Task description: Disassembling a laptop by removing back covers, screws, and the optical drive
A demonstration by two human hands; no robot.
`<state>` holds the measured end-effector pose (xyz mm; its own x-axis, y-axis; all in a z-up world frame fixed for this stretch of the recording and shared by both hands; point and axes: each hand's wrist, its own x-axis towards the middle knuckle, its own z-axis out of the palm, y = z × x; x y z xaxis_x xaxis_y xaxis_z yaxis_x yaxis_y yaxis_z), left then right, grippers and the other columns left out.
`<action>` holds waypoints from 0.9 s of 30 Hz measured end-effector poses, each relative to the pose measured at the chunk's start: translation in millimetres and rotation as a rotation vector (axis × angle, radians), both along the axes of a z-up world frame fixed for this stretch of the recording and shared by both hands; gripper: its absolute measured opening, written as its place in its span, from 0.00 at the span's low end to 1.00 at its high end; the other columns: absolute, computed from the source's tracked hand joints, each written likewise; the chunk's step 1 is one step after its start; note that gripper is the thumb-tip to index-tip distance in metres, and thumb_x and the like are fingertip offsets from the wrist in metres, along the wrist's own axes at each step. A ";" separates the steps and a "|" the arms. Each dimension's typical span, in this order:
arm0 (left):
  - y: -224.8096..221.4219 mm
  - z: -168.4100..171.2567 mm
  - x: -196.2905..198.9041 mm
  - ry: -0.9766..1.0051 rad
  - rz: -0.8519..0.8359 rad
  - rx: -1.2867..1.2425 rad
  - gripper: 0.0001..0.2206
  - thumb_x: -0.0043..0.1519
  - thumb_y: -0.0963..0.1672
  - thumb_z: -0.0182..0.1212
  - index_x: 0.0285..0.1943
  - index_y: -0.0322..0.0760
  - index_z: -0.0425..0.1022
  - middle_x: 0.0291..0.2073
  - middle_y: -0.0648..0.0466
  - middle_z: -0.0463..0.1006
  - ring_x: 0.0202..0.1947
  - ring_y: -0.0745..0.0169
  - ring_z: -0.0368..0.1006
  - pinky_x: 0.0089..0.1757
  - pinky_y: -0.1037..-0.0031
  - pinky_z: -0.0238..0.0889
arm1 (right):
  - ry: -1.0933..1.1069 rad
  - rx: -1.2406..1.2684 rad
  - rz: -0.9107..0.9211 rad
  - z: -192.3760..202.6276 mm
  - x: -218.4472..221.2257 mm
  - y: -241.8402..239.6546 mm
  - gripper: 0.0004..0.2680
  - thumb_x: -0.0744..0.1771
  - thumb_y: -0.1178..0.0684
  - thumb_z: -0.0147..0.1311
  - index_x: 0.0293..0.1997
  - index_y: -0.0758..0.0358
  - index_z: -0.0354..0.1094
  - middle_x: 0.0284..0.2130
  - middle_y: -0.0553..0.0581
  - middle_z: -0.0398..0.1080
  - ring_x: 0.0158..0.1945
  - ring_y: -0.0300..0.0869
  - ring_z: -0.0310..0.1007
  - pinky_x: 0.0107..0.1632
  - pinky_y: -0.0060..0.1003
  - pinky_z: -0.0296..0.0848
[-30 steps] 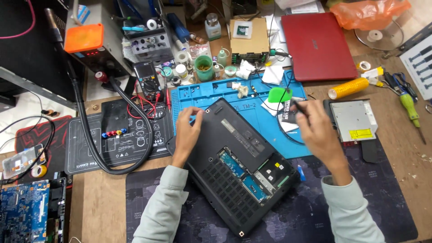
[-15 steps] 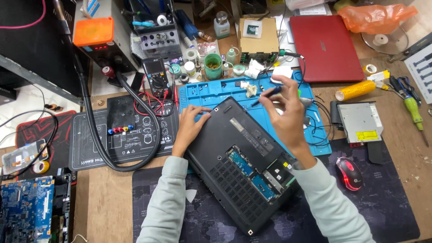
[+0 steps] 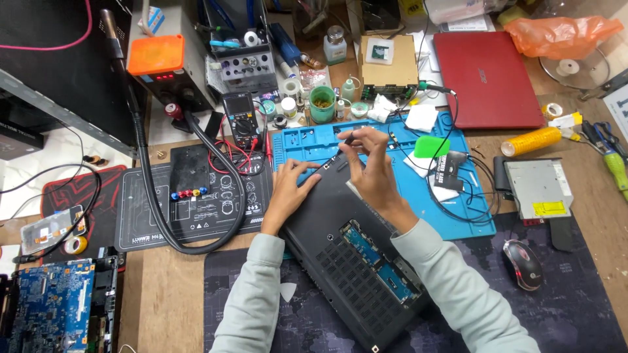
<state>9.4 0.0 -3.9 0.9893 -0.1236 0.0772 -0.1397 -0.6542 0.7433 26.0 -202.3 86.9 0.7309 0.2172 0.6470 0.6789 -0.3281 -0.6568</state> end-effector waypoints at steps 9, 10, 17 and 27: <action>-0.7 6.2 -1.5 0.033 -0.011 -0.006 0.11 0.68 0.53 0.58 0.57 0.59 0.77 0.43 0.55 0.69 0.49 0.52 0.66 0.50 0.64 0.53 | -0.141 -0.035 -0.020 -24.7 15.9 7.6 0.14 0.67 0.61 0.61 0.54 0.62 0.55 0.36 0.54 0.72 0.39 0.45 0.79 0.41 0.37 0.80; -0.8 7.2 -1.9 0.033 -0.011 -0.006 0.11 0.68 0.53 0.58 0.57 0.59 0.77 0.43 0.55 0.69 0.49 0.52 0.66 0.50 0.64 0.53 | -0.141 -0.036 -0.020 -22.3 18.4 10.2 0.14 0.67 0.61 0.61 0.54 0.62 0.55 0.36 0.54 0.72 0.39 0.45 0.79 0.41 0.37 0.80; -1.7 6.1 -2.1 0.023 -0.009 -0.011 0.12 0.68 0.53 0.57 0.57 0.59 0.77 0.42 0.56 0.68 0.48 0.54 0.64 0.49 0.65 0.53 | -0.049 0.128 -0.006 -3.4 31.9 18.7 0.13 0.66 0.58 0.66 0.47 0.63 0.62 0.34 0.56 0.68 0.36 0.46 0.78 0.42 0.37 0.79; -3.1 5.7 -2.4 0.023 0.000 0.009 0.12 0.68 0.53 0.56 0.58 0.57 0.77 0.42 0.56 0.67 0.47 0.54 0.64 0.49 0.64 0.52 | 0.058 0.214 0.052 -3.3 37.7 11.4 0.10 0.67 0.58 0.65 0.46 0.62 0.64 0.31 0.57 0.67 0.35 0.44 0.77 0.43 0.39 0.81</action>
